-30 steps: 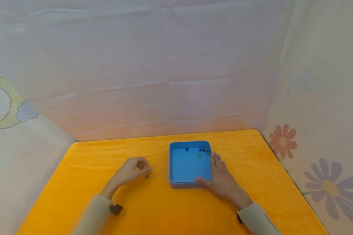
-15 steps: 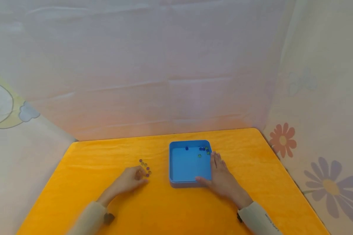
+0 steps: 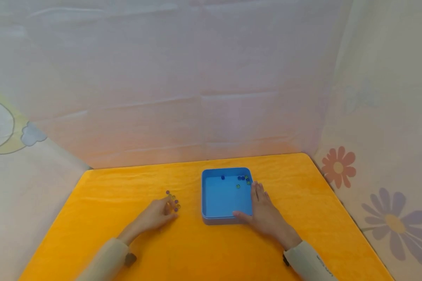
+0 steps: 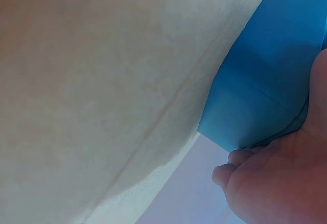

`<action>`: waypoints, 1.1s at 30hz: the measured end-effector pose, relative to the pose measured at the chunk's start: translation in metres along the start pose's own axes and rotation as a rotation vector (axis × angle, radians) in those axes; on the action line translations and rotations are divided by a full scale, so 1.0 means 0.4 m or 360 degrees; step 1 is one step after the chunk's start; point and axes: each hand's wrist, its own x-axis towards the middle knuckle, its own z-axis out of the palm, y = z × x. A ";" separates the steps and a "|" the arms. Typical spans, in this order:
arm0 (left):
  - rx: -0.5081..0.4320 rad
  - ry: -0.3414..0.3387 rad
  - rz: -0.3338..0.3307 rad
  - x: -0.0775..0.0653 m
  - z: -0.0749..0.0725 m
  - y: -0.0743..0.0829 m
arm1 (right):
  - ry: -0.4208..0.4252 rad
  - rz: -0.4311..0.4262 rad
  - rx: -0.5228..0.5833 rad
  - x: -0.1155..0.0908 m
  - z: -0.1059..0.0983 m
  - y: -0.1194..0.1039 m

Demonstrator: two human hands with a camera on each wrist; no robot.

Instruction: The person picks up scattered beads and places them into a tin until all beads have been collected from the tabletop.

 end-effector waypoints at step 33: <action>0.0222 0.0091 0.0076 0.031 -0.002 -0.006 | 0.0039 -0.0041 -0.0042 0.001 0.005 0.005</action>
